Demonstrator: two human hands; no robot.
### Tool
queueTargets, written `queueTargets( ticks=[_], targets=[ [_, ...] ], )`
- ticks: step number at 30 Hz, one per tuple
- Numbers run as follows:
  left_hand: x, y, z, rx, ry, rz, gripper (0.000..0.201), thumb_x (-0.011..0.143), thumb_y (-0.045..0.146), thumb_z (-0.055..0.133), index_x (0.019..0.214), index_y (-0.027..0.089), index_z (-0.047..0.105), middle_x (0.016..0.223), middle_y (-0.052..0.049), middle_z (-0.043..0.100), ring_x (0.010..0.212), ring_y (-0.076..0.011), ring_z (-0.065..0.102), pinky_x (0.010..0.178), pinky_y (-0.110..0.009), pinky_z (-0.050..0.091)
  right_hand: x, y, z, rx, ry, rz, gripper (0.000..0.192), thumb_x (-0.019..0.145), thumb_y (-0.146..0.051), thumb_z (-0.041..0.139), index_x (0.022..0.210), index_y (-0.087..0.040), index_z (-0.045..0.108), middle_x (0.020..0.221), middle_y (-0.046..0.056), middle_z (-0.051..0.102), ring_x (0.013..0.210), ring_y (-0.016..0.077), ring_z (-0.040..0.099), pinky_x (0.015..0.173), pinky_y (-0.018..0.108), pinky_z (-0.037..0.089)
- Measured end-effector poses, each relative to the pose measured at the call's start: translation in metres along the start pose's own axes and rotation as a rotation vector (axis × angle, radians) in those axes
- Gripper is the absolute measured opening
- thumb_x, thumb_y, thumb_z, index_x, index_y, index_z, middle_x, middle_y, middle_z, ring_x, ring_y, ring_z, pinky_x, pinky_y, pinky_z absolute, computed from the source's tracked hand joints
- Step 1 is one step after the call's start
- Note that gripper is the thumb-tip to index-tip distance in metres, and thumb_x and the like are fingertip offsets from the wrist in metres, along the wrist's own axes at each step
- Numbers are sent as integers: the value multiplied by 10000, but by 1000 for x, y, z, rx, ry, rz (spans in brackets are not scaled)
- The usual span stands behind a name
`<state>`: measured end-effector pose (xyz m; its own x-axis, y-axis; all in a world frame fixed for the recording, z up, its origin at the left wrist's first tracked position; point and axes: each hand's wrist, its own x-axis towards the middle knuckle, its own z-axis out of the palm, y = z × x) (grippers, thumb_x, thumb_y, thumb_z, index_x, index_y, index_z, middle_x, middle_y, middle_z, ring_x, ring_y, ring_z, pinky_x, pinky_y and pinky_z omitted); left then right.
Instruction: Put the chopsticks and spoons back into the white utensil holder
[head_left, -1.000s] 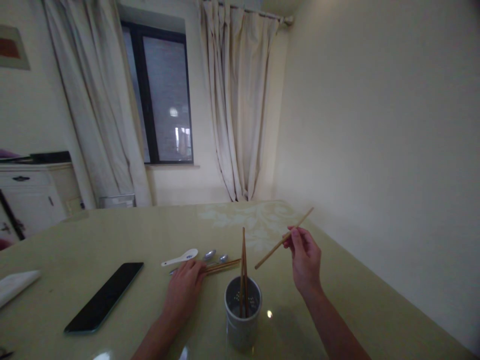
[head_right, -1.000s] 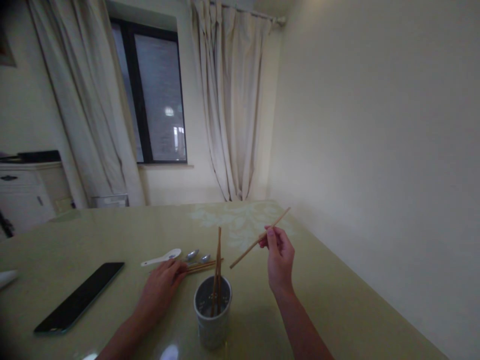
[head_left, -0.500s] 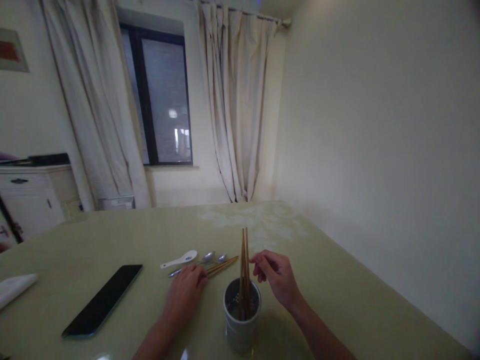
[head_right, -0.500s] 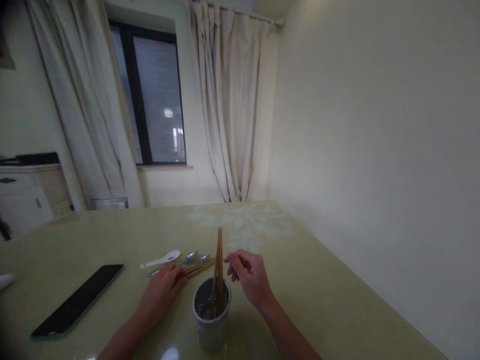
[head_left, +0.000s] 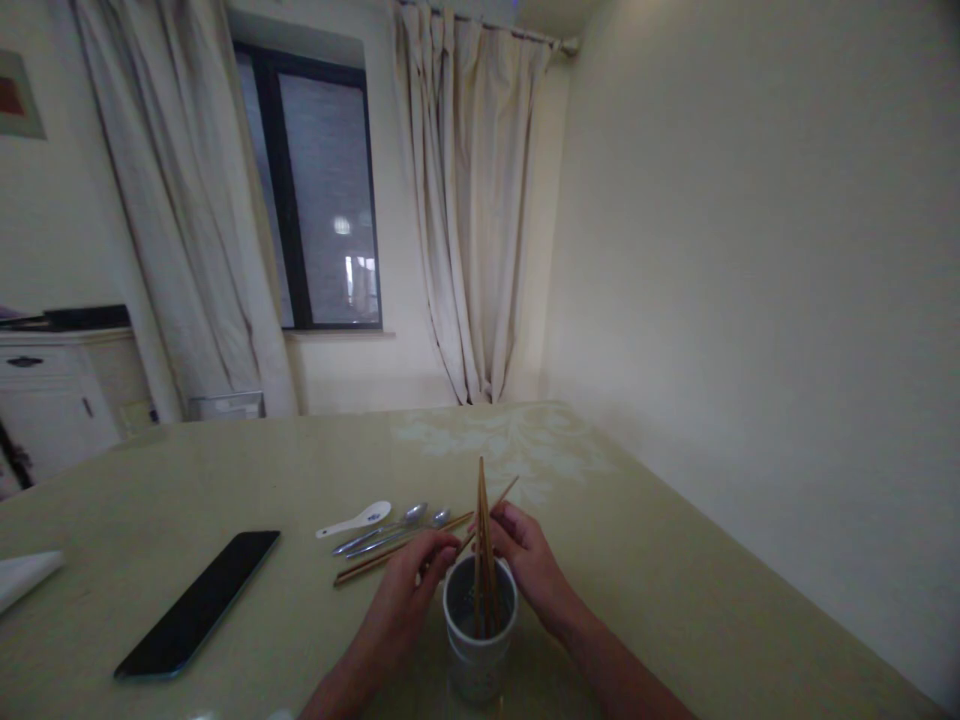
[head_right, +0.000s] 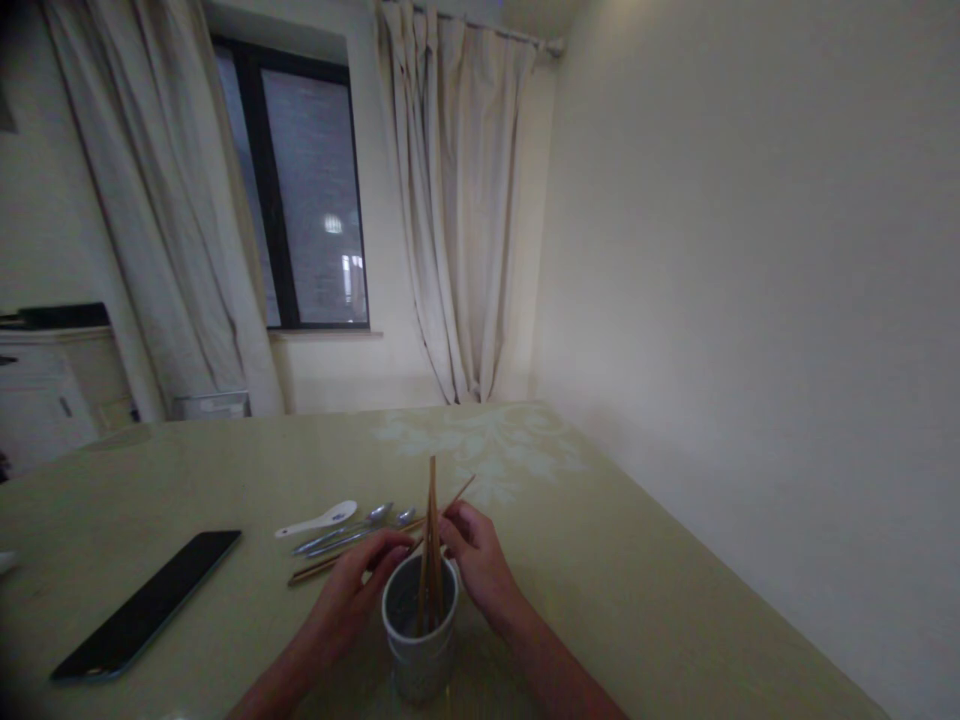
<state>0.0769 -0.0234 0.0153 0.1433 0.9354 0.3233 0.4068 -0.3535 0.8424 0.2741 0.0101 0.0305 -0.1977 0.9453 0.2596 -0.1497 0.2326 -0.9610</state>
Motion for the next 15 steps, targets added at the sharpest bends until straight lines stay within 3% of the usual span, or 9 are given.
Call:
queueTargets(
  ticks=[4,8,11,15],
  targets=[
    [6,-17,-22,350,84,-31,308,1008,378,450,1040,242,724,1115,-86,752,1072,-274,673,978,-400,496,8,-16,-22,45,328,-172,451,823,-615,782,959,-187,733,871,65,743,756,207,675,635,293,501],
    [7,-34,-38,750,55,-112,262,977,251,483,1087,246,721,1192,-80,721,1185,-278,625,1042,-413,446,13,-34,-48,128,550,-320,397,835,-537,805,1038,-199,758,780,13,687,709,162,604,665,283,511],
    [7,-36,-41,819,-7,-142,231,984,247,492,1033,240,718,1148,-71,720,1153,-268,635,992,-380,457,12,-41,-55,292,561,-311,402,777,-520,861,1029,-218,777,778,-1,687,699,143,601,667,267,523],
    [8,-33,-42,808,-39,-133,202,981,244,504,958,224,703,1078,-68,719,1098,-257,650,939,-353,456,4,-44,-42,276,365,-254,387,808,-511,845,1060,-222,796,774,10,704,671,137,598,639,262,516]
  ],
)
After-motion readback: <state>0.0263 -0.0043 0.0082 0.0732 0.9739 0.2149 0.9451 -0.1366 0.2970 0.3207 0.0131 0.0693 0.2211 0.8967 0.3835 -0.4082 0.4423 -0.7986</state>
